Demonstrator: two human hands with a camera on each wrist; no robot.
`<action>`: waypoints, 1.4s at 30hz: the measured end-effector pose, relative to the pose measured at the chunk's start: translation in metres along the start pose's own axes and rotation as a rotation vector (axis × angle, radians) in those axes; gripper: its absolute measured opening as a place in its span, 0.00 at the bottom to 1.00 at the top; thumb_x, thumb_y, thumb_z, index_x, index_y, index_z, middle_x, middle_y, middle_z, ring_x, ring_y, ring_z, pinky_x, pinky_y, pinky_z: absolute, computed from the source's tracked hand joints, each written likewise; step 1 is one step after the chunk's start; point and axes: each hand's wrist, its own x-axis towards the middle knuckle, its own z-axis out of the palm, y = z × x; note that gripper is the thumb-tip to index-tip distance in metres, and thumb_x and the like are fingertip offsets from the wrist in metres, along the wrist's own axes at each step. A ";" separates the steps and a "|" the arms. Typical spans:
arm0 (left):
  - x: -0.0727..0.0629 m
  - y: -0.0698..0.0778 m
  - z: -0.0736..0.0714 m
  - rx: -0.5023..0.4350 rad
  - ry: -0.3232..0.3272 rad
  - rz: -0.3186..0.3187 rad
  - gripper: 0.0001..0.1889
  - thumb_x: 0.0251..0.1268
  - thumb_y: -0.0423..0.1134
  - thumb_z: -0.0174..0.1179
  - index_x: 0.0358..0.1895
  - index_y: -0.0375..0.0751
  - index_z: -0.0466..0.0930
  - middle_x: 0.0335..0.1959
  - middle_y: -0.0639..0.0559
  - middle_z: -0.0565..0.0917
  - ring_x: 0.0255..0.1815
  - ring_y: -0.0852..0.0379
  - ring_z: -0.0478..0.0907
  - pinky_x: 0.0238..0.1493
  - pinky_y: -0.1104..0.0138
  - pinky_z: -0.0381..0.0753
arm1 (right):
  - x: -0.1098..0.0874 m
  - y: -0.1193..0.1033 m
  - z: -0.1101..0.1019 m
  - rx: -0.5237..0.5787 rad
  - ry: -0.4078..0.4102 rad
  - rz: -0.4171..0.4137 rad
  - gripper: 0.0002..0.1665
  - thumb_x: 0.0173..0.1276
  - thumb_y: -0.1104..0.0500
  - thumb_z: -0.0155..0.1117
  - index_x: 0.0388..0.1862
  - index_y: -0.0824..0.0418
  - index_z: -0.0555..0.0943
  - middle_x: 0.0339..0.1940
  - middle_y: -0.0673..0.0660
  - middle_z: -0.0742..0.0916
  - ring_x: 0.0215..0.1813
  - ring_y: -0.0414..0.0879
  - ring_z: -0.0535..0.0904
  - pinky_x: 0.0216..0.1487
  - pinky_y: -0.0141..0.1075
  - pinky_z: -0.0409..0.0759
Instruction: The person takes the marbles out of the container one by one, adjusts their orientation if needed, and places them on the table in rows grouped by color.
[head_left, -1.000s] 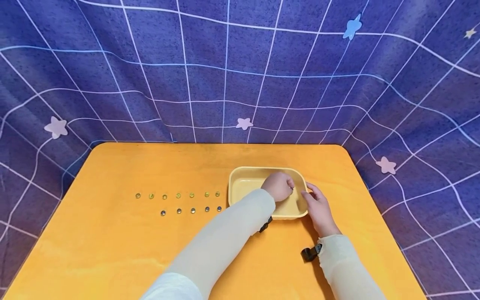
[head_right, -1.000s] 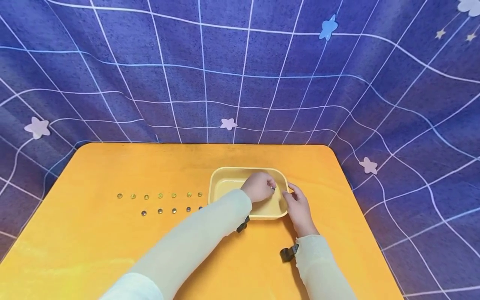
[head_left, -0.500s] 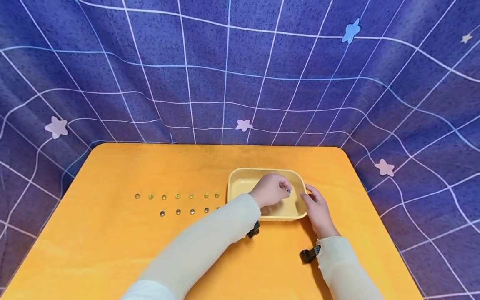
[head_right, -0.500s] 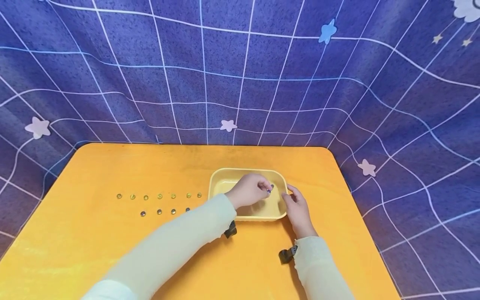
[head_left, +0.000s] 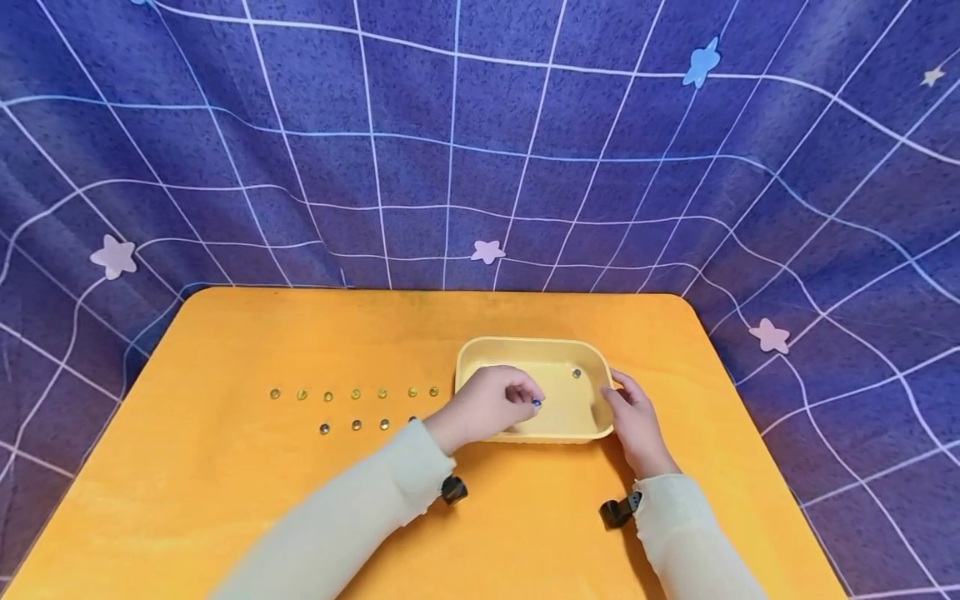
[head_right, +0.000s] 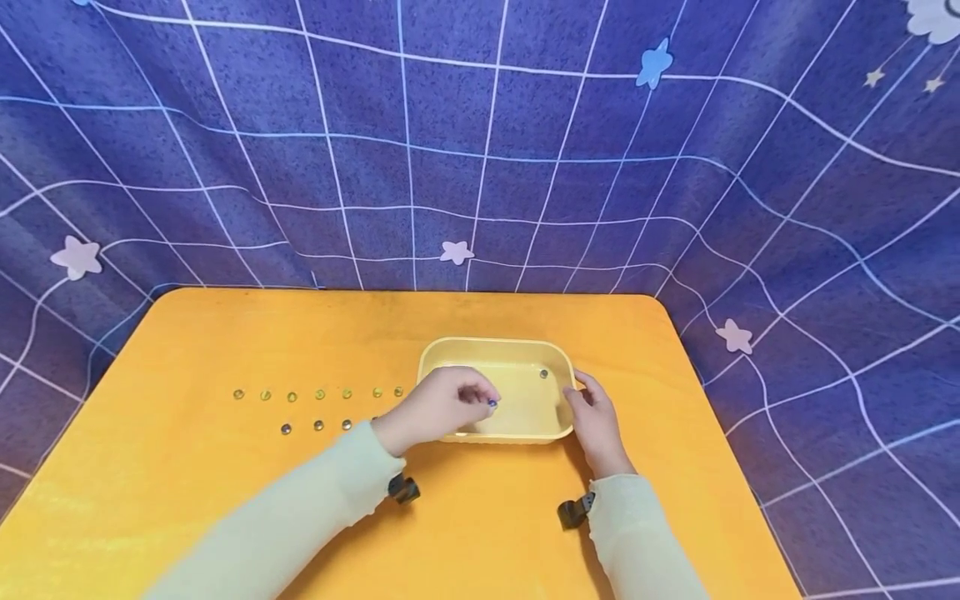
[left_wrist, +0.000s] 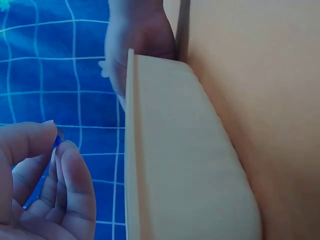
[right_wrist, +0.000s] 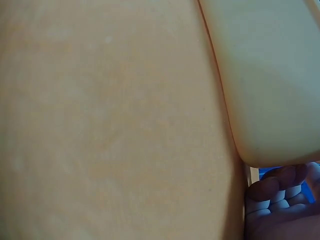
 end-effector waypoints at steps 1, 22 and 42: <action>-0.006 -0.001 -0.003 0.006 -0.001 0.012 0.05 0.67 0.34 0.68 0.42 0.46 0.89 0.35 0.60 0.84 0.38 0.60 0.80 0.43 0.64 0.82 | 0.000 0.000 0.000 0.003 0.000 -0.001 0.26 0.83 0.53 0.54 0.76 0.52 0.72 0.54 0.66 0.78 0.49 0.53 0.81 0.44 0.35 0.84; -0.129 -0.056 -0.083 0.046 0.379 -0.115 0.08 0.66 0.32 0.71 0.45 0.49 0.89 0.40 0.56 0.86 0.39 0.55 0.82 0.42 0.65 0.84 | -0.003 0.001 0.000 0.023 -0.009 0.007 0.26 0.83 0.52 0.55 0.77 0.52 0.71 0.55 0.66 0.78 0.49 0.53 0.81 0.44 0.36 0.85; -0.212 -0.106 -0.159 0.268 0.642 -0.354 0.13 0.71 0.40 0.68 0.53 0.38 0.87 0.42 0.46 0.86 0.36 0.63 0.79 0.35 0.75 0.79 | 0.001 0.002 0.000 0.013 -0.013 0.011 0.27 0.83 0.50 0.55 0.77 0.51 0.71 0.56 0.65 0.78 0.49 0.53 0.82 0.45 0.35 0.85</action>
